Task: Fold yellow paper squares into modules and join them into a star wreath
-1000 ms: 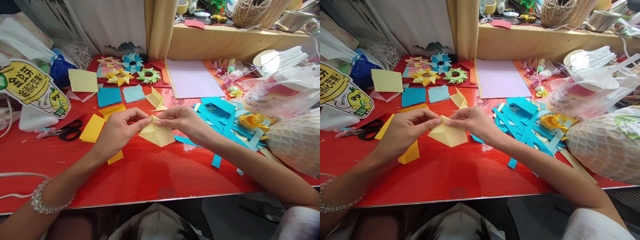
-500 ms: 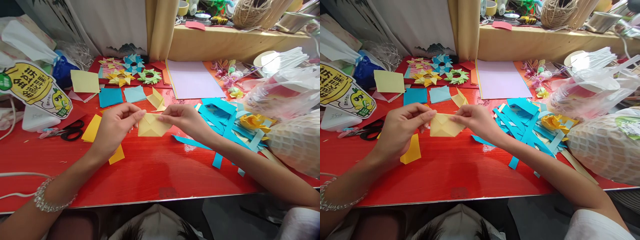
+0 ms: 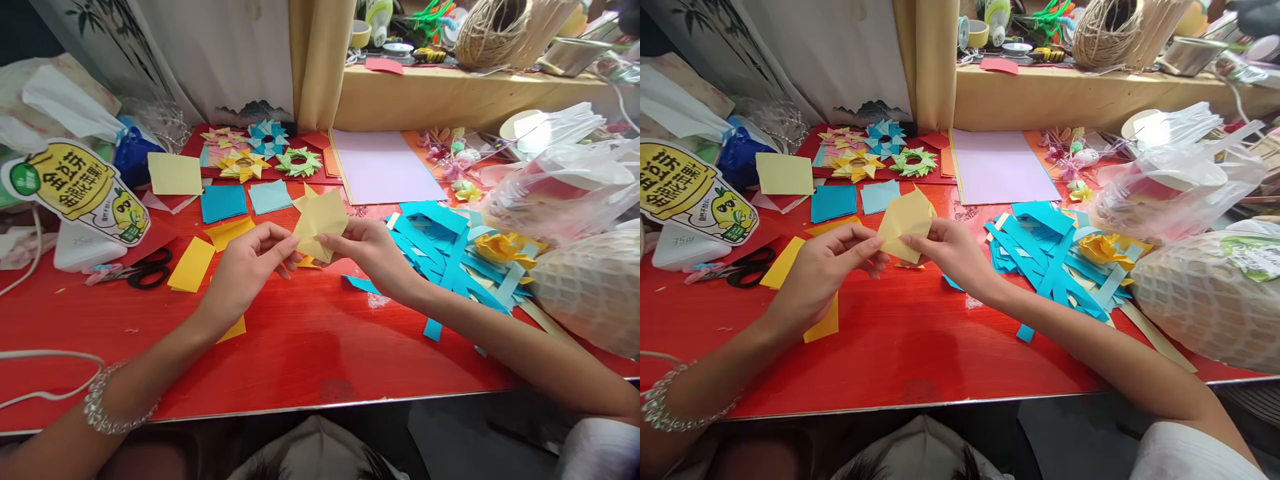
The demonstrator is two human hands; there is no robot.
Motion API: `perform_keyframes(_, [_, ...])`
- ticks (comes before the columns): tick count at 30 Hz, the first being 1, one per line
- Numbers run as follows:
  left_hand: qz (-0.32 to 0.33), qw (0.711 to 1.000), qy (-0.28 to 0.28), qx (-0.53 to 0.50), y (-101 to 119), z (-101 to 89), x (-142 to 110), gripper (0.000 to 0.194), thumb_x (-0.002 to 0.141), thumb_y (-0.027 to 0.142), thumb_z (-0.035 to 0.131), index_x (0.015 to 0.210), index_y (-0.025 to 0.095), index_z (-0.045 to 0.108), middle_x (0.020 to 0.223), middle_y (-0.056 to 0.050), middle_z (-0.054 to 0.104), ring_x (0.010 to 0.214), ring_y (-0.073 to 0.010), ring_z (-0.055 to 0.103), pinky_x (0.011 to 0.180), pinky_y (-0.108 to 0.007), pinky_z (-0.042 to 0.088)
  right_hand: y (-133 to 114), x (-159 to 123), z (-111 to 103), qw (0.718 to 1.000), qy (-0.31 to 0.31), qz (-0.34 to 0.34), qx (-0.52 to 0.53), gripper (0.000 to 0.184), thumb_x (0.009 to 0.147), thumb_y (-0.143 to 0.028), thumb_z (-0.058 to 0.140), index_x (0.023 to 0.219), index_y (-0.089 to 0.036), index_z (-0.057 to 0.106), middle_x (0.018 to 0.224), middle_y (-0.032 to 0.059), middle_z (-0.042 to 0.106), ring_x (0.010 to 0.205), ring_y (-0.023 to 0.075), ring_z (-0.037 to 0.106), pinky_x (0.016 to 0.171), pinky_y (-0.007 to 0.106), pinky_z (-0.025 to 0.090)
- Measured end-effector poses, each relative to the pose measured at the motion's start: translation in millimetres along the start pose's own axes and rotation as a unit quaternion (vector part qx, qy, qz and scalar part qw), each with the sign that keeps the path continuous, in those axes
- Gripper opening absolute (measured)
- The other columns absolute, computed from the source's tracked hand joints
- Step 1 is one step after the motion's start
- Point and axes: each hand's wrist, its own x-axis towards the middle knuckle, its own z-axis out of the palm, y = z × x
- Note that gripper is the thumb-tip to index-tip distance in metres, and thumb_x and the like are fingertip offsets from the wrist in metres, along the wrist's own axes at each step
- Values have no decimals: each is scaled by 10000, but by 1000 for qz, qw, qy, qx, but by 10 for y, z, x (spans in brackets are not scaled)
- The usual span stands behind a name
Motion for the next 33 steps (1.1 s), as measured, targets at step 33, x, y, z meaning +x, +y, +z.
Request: perform_keyframes(33, [8,999,37,-27,51,-67,30,82,730,260,707,775,194,687,762,9,668,700,-109,614,617,-178,506,-41,-54,7,998,15,-40,-36,168,802,-300,626,902,-172,670,873,15,691,811,132,645,709,252,554])
